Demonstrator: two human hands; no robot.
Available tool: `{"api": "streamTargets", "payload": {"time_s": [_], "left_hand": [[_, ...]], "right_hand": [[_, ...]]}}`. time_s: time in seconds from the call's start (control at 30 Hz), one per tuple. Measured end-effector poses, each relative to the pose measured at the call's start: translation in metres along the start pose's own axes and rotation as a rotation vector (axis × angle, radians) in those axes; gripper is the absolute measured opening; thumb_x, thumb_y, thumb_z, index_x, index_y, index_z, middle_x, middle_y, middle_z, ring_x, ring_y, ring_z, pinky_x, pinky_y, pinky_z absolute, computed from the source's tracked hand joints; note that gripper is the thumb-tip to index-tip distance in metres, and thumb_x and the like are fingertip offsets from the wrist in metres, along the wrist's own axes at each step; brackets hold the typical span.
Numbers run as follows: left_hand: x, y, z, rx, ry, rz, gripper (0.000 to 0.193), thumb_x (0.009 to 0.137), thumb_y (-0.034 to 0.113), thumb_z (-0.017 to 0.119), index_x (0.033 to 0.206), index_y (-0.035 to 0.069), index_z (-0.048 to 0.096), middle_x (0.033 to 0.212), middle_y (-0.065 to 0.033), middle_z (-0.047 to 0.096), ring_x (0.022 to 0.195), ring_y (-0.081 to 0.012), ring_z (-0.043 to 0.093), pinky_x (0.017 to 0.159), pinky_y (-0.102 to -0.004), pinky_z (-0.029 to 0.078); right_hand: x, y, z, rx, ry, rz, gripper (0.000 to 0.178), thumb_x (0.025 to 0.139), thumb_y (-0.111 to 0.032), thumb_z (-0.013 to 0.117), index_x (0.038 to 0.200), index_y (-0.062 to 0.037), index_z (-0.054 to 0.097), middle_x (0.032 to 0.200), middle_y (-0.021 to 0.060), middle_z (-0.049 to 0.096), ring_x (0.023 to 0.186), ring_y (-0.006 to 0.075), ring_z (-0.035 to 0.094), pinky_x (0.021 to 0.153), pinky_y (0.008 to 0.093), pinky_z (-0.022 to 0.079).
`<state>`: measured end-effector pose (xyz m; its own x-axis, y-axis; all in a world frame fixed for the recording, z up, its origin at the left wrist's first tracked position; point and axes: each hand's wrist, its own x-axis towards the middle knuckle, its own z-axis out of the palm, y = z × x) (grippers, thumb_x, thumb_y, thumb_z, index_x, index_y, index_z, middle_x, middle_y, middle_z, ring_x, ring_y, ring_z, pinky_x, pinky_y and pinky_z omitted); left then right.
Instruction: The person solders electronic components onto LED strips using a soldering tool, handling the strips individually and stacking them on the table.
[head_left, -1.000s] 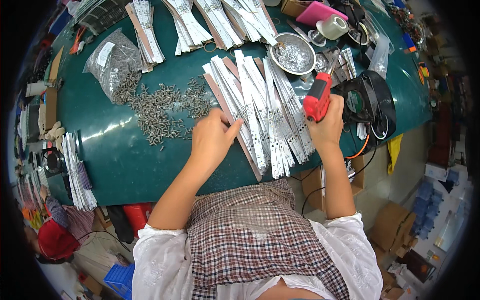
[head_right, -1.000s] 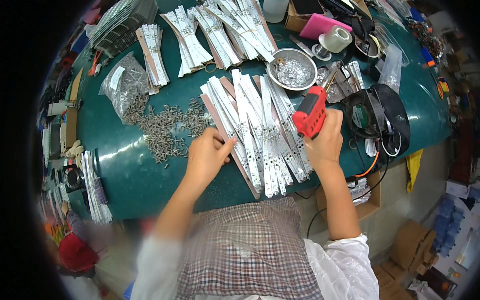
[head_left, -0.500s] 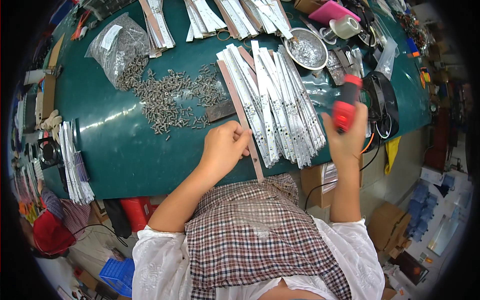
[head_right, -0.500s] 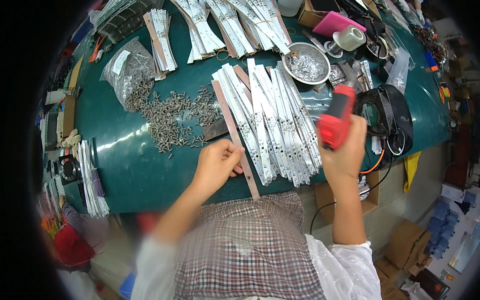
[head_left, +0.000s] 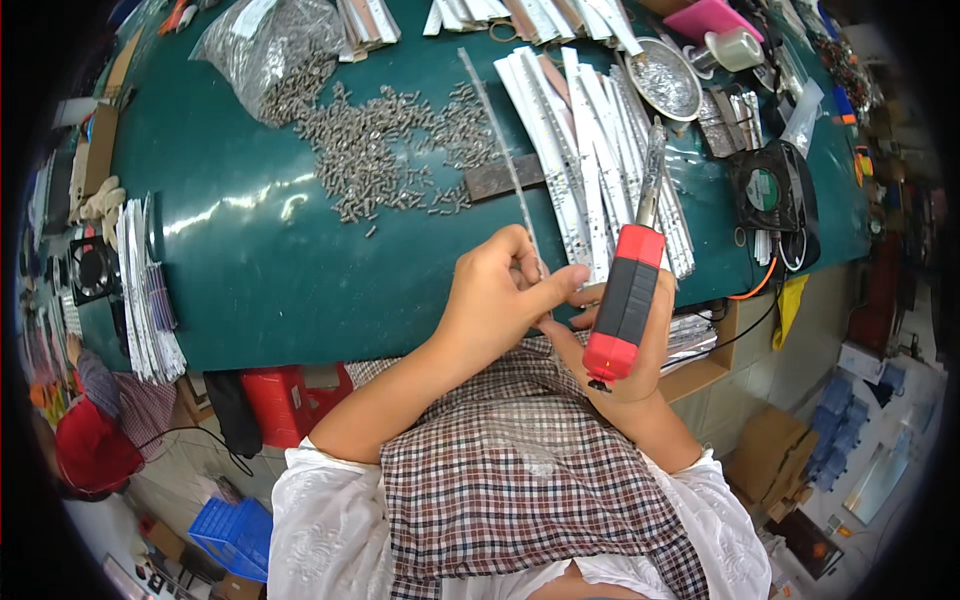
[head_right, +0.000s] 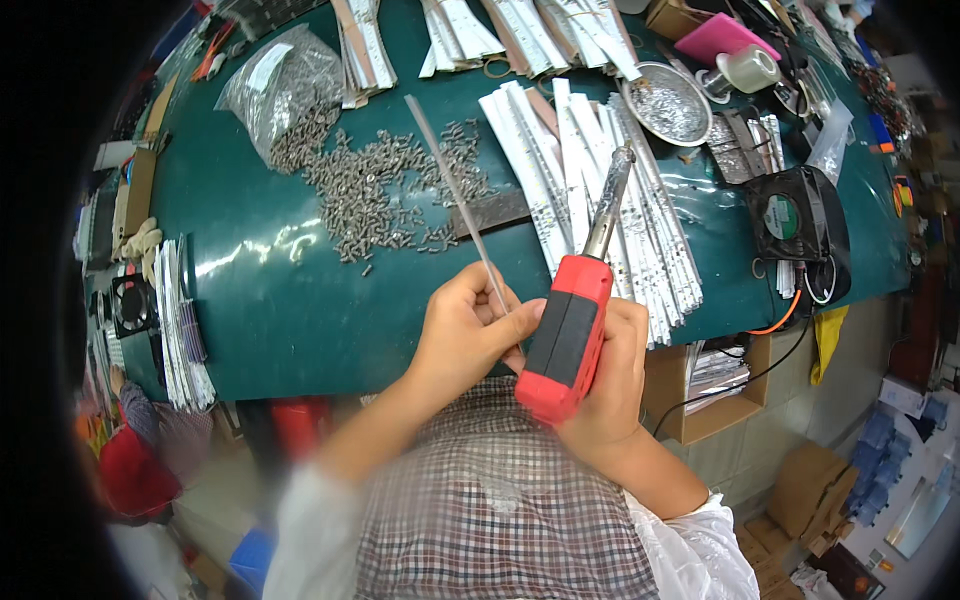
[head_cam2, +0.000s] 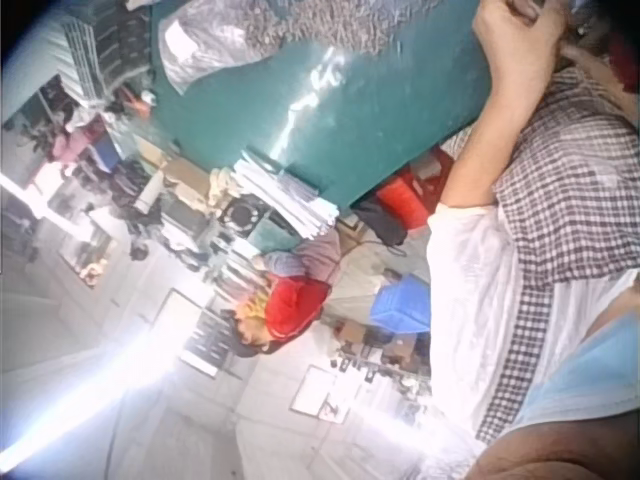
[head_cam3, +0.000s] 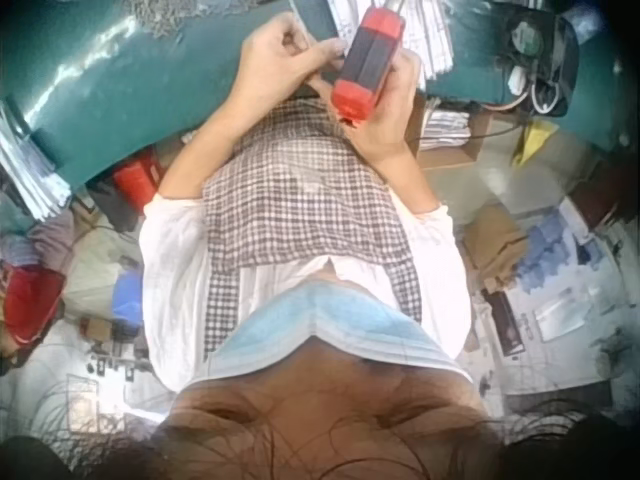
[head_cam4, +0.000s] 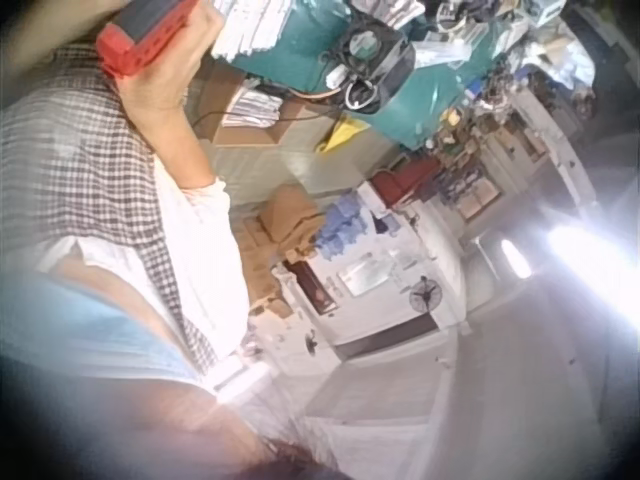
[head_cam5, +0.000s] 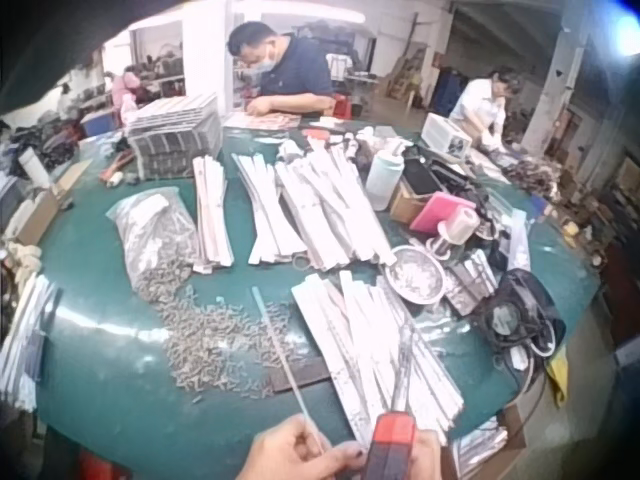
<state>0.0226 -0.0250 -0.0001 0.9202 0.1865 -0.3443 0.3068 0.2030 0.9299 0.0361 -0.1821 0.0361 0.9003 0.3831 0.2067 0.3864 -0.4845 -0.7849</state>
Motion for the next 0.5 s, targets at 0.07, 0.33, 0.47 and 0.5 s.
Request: {"api": "streamTargets", "payload": {"time_s": [0.07,0.33,0.47,0.5], "left_hand": [[-0.007,-0.005,-0.004,-0.114,0.018,0.013,0.049,0.075,0.030,0.086,0.068,0.008,0.043,0.056,-0.0010,0.051,0.052,-0.0062,0.046,0.045,-0.0234,0.037],[-0.022,-0.018,-0.022,-0.019,0.051,0.144,0.043,0.080,0.027,0.081,0.068,0.006,0.047,0.059,-0.0038,0.053,0.054,-0.0094,0.052,0.049,-0.0272,0.042],[-0.007,-0.002,-0.067,0.660,0.407,0.416,0.008,0.082,0.007,0.073,0.086,0.005,0.067,0.080,-0.0024,0.064,0.064,-0.0092,0.059,0.057,-0.0238,0.048],[0.000,-0.007,-0.080,0.778,0.474,0.497,0.008,0.079,0.005,0.074,0.085,0.006,0.068,0.080,-0.0029,0.064,0.062,-0.0129,0.060,0.055,-0.0253,0.048]], "right_hand": [[-0.004,0.002,0.011,0.003,-0.003,-0.028,0.065,0.064,-0.007,0.088,0.116,-0.0023,0.050,0.108,0.0115,0.053,0.097,0.0281,0.052,0.081,0.0378,0.046],[-0.017,0.006,0.037,0.369,0.009,0.221,0.050,0.078,0.007,0.073,0.117,0.0009,0.042,0.091,0.0096,0.061,0.079,0.0162,0.061,0.070,0.0275,0.050],[-0.007,-0.002,0.026,0.237,0.010,0.171,0.044,0.084,0.007,0.069,0.117,0.0008,0.040,0.087,0.0068,0.062,0.074,0.0089,0.061,0.068,0.0234,0.050],[-0.007,-0.005,0.023,0.236,0.010,0.173,0.044,0.084,0.007,0.069,0.117,0.0008,0.040,0.087,0.0068,0.062,0.074,0.0089,0.061,0.068,0.0234,0.050]]}}
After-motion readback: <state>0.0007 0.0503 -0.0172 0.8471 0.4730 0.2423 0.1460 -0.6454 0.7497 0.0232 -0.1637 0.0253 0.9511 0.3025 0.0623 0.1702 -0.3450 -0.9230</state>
